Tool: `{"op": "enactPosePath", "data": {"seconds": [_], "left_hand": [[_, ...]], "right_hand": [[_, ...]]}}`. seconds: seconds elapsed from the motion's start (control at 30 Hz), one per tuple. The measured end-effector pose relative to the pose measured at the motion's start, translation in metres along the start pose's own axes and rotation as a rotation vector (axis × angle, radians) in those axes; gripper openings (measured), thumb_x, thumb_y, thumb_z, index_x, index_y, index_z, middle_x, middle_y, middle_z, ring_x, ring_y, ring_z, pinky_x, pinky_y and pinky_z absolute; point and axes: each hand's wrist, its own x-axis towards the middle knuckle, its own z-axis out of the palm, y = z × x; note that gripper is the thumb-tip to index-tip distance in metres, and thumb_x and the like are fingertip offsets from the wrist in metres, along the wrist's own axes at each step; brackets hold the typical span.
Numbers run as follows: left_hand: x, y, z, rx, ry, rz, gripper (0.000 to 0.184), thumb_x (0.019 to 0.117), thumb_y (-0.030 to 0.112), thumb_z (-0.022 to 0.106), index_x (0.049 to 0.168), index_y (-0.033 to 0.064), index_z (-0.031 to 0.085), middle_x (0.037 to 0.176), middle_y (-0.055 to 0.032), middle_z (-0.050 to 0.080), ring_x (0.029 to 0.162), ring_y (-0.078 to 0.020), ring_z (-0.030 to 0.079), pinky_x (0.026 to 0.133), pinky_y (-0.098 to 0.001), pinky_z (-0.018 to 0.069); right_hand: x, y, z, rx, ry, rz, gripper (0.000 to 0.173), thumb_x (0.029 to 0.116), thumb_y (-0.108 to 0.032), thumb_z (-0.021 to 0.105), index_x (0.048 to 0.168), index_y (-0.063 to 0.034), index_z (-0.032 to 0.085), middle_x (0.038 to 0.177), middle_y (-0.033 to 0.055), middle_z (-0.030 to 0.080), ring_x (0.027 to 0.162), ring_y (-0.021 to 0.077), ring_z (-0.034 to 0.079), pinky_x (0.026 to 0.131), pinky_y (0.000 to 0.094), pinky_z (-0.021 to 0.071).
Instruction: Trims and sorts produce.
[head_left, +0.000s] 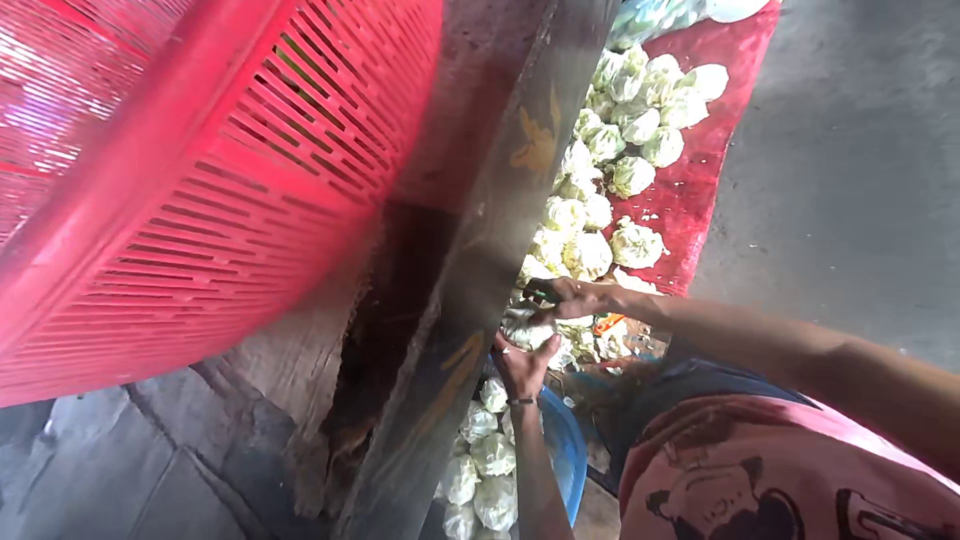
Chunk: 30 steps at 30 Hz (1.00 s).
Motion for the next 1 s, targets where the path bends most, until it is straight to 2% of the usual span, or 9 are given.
{"op": "enactPosePath", "data": {"seconds": [0.1, 0.2, 0.27, 0.43, 0.5, 0.57, 0.73, 0.9, 1.0], "left_hand": [[0.001, 0.013, 0.001, 0.230, 0.064, 0.087, 0.106, 0.0535, 0.029, 0.096, 0.137, -0.0123, 0.048, 0.136, -0.0377, 0.050, 0.125, -0.0497, 0.052, 0.106, -0.0568, 0.0440], [-0.002, 0.012, -0.005, 0.183, 0.056, 0.082, 0.104, 0.0542, 0.028, 0.095, 0.137, -0.0123, 0.048, 0.137, -0.0378, 0.048, 0.125, -0.0490, 0.051, 0.105, -0.0557, 0.0437], [-0.002, 0.007, -0.007, 0.151, 0.041, 0.076, 0.108, 0.0538, 0.031, 0.095, 0.140, -0.0108, 0.046, 0.139, -0.0375, 0.046, 0.127, -0.0487, 0.048, 0.106, -0.0552, 0.0419], [-0.001, -0.026, 0.007, -0.516, -0.075, -0.171, 0.103, 0.0637, 0.020, 0.081, 0.151, -0.0037, 0.031, 0.144, -0.0226, 0.048, 0.126, -0.0205, 0.053, 0.103, -0.0334, 0.0481], [-0.006, -0.026, 0.013, -0.753, -0.091, -0.356, 0.087, 0.0753, 0.012, 0.069, 0.152, 0.0028, 0.029, 0.139, -0.0176, 0.050, 0.115, -0.0187, 0.055, 0.093, -0.0375, 0.0517], [-0.011, -0.020, 0.018, -0.768, -0.096, -0.412, 0.074, 0.0860, 0.008, 0.062, 0.152, 0.0025, 0.029, 0.138, -0.0171, 0.050, 0.113, -0.0177, 0.054, 0.093, -0.0370, 0.0506], [-0.010, -0.026, 0.014, -0.703, -0.141, -0.351, 0.087, 0.0686, 0.012, 0.075, 0.147, -0.0005, 0.038, 0.135, -0.0179, 0.054, 0.115, -0.0181, 0.057, 0.095, -0.0343, 0.0512], [-0.007, -0.040, -0.002, -0.780, -0.108, -0.410, 0.085, 0.0693, 0.015, 0.071, 0.147, 0.0048, 0.038, 0.129, -0.0143, 0.058, 0.107, -0.0167, 0.061, 0.088, -0.0374, 0.0551], [-0.002, -0.039, -0.008, -0.763, -0.137, -0.391, 0.087, 0.0674, 0.015, 0.071, 0.147, 0.0047, 0.040, 0.130, -0.0148, 0.058, 0.108, -0.0169, 0.061, 0.088, -0.0368, 0.0555]], "right_hand": [[0.001, 0.003, 0.010, 0.020, 0.092, -0.050, 0.059, 0.0929, -0.026, 0.077, 0.139, 0.0024, 0.056, 0.126, 0.0251, 0.066, 0.114, 0.0349, 0.065, 0.103, 0.0524, 0.0476], [-0.002, 0.010, 0.002, 0.082, 0.117, -0.013, 0.035, 0.0991, -0.019, 0.069, 0.130, -0.0018, 0.066, 0.116, 0.0135, 0.071, 0.098, 0.0176, 0.066, 0.090, 0.0381, 0.0513], [-0.006, 0.014, -0.003, -0.027, 0.193, -0.088, 0.024, 0.1011, -0.015, 0.064, 0.115, 0.0024, 0.072, 0.105, 0.0167, 0.074, 0.095, 0.0236, 0.069, 0.092, 0.0436, 0.0527], [-0.013, -0.005, -0.002, 0.010, 0.240, -0.033, 0.019, 0.1013, -0.011, 0.062, 0.109, 0.0038, 0.071, 0.093, 0.0146, 0.070, 0.080, 0.0188, 0.063, 0.079, 0.0380, 0.0523], [-0.010, -0.010, -0.001, 0.129, 0.209, 0.038, 0.016, 0.1019, -0.014, 0.063, 0.108, 0.0001, 0.069, 0.083, 0.0067, 0.061, 0.065, 0.0097, 0.051, 0.062, 0.0295, 0.0459], [-0.009, -0.010, -0.003, 0.127, 0.169, 0.046, 0.018, 0.1017, -0.016, 0.064, 0.107, 0.0008, 0.069, 0.083, 0.0078, 0.061, 0.065, 0.0115, 0.050, 0.062, 0.0320, 0.0453], [-0.006, 0.007, -0.012, 0.070, 0.002, 0.026, 0.016, 0.1013, -0.015, 0.064, 0.104, 0.0007, 0.067, 0.080, 0.0050, 0.057, 0.061, 0.0088, 0.045, 0.058, 0.0285, 0.0407], [0.017, 0.041, -0.037, 0.027, 0.070, 0.031, 0.014, 0.0984, -0.011, 0.067, 0.097, 0.0023, 0.069, 0.073, 0.0070, 0.060, 0.055, 0.0097, 0.046, 0.052, 0.0291, 0.0391], [0.026, 0.051, -0.035, -0.102, 0.185, -0.031, 0.015, 0.0974, -0.012, 0.068, 0.095, 0.0023, 0.072, 0.079, 0.0125, 0.068, 0.068, 0.0204, 0.061, 0.067, 0.0420, 0.0507]]}}
